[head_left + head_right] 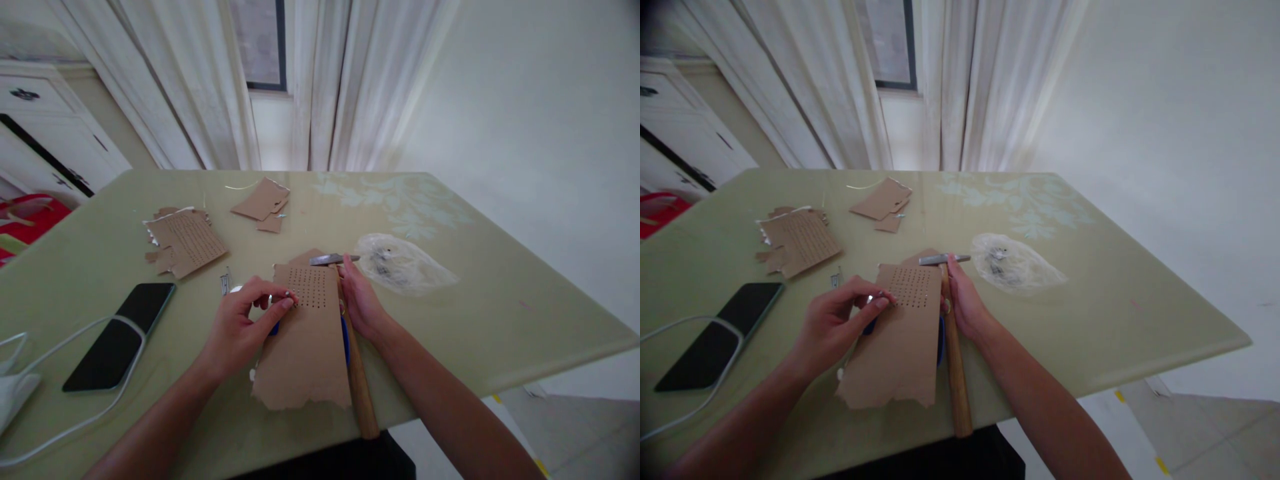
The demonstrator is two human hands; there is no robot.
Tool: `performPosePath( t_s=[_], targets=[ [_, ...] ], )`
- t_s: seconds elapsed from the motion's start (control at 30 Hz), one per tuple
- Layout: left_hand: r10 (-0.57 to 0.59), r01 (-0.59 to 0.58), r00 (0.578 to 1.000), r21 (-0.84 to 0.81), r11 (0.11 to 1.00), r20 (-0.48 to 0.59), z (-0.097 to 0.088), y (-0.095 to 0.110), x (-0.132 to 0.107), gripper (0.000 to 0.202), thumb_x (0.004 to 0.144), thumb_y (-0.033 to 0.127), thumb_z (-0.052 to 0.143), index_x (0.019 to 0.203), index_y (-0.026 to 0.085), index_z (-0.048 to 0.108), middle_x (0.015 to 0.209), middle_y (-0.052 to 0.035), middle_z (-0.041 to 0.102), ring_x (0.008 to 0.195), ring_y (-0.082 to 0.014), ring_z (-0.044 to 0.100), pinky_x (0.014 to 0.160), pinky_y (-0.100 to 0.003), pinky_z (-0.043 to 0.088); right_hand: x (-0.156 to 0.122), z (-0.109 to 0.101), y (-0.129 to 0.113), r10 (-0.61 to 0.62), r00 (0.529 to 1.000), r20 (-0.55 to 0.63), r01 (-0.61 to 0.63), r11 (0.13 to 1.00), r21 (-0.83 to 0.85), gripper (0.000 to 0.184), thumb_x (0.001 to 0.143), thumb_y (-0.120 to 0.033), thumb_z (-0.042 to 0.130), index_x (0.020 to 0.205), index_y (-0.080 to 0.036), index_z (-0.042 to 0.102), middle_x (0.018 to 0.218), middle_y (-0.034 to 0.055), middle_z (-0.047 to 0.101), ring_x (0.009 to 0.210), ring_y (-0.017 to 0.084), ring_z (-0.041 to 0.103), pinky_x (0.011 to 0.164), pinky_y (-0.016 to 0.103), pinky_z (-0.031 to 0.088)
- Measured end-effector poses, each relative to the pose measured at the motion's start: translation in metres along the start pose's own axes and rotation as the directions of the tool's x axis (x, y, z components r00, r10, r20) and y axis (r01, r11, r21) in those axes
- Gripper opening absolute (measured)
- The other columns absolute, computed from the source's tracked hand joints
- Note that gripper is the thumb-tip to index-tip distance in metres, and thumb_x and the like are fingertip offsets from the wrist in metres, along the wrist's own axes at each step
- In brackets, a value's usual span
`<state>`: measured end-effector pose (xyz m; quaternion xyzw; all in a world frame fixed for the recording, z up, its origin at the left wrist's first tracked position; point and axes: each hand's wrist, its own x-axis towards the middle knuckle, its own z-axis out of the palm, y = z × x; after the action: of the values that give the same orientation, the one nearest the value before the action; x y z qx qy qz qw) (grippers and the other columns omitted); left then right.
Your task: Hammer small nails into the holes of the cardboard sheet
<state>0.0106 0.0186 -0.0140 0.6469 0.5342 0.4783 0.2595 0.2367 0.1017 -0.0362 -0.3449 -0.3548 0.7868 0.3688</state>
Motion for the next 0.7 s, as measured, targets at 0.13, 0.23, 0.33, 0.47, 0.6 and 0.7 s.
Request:
performPosePath(
  t_s=[0.13, 0.23, 0.33, 0.47, 0.6, 0.7],
  targets=[
    [0.047, -0.047, 0.999, 0.019, 0.999, -0.015, 0.0017, 0.0039, 0.0007, 0.011, 0.096, 0.034, 0.077, 0.096, 0.026, 0.085, 0.082, -0.0009, 0.078, 0.071, -0.0162, 0.062, 0.067, -0.030, 0.049, -0.0003, 0.0004, 0.0000, -0.007, 1.000, 0.005, 0.007, 1.000, -0.003, 0.063, 0.097, -0.083, 0.059, 0.096, -0.023, 0.078, 0.058, -0.0005, 0.054, 0.050, 0.014, 0.041, 0.046, 0.024, 0.026],
    [0.061, -0.060, 0.998, 0.034, 0.998, -0.021, 0.0027, 0.0060, 0.0009, 0.012, 0.096, 0.034, 0.076, 0.093, 0.026, 0.085, 0.082, -0.0014, 0.079, 0.070, -0.0166, 0.061, 0.068, -0.030, 0.050, 0.0006, -0.0012, 0.0016, -0.008, 1.000, 0.004, 0.008, 1.000, -0.006, 0.063, 0.098, -0.082, 0.056, 0.097, -0.023, 0.078, 0.059, 0.0001, 0.055, 0.051, 0.015, 0.042, 0.046, 0.024, 0.024],
    [0.061, -0.060, 0.998, 0.039, 0.997, -0.025, 0.0030, 0.0062, 0.0012, 0.013, 0.096, 0.035, 0.076, 0.093, 0.026, 0.085, 0.081, -0.0016, 0.078, 0.070, -0.0169, 0.061, 0.068, -0.030, 0.050, 0.0011, -0.0026, 0.0029, 0.005, 1.000, -0.002, -0.005, 1.000, -0.005, 0.064, 0.098, -0.083, 0.055, 0.100, -0.024, 0.078, 0.060, 0.0014, 0.058, 0.052, 0.016, 0.045, 0.048, 0.025, 0.028],
    [0.070, -0.069, 0.997, 0.044, 0.997, -0.031, 0.0023, 0.0071, 0.0018, 0.012, 0.095, 0.034, 0.076, 0.093, 0.026, 0.085, 0.079, -0.0010, 0.076, 0.069, -0.0167, 0.060, 0.066, -0.029, 0.049, 0.0007, -0.0015, 0.0024, -0.001, 1.000, -0.005, 0.001, 1.000, -0.015, 0.064, 0.097, -0.084, 0.057, 0.100, -0.023, 0.078, 0.060, 0.0016, 0.058, 0.052, 0.016, 0.046, 0.048, 0.026, 0.030],
    [0.080, -0.079, 0.996, 0.048, 0.996, -0.028, 0.0020, 0.0094, 0.0023, 0.010, 0.095, 0.031, 0.076, 0.093, 0.026, 0.084, 0.078, -0.0003, 0.077, 0.069, -0.0160, 0.061, 0.065, -0.028, 0.048, 0.0005, -0.0004, 0.0016, -0.006, 1.000, -0.001, 0.006, 1.000, -0.010, 0.064, 0.096, -0.083, 0.057, 0.103, -0.023, 0.079, 0.060, 0.0012, 0.059, 0.051, 0.016, 0.047, 0.047, 0.026, 0.032],
    [0.077, -0.076, 0.997, 0.040, 0.996, -0.024, 0.0023, 0.0098, 0.0027, 0.010, 0.095, 0.031, 0.076, 0.093, 0.026, 0.084, 0.078, -0.0003, 0.077, 0.068, -0.0160, 0.060, 0.064, -0.028, 0.048, 0.0007, -0.0011, 0.0019, 0.003, 1.000, -0.018, -0.003, 1.000, -0.011, 0.066, 0.096, -0.085, 0.058, 0.110, -0.024, 0.079, 0.064, 0.0030, 0.065, 0.055, 0.018, 0.054, 0.046, 0.026, 0.033]
  ],
)
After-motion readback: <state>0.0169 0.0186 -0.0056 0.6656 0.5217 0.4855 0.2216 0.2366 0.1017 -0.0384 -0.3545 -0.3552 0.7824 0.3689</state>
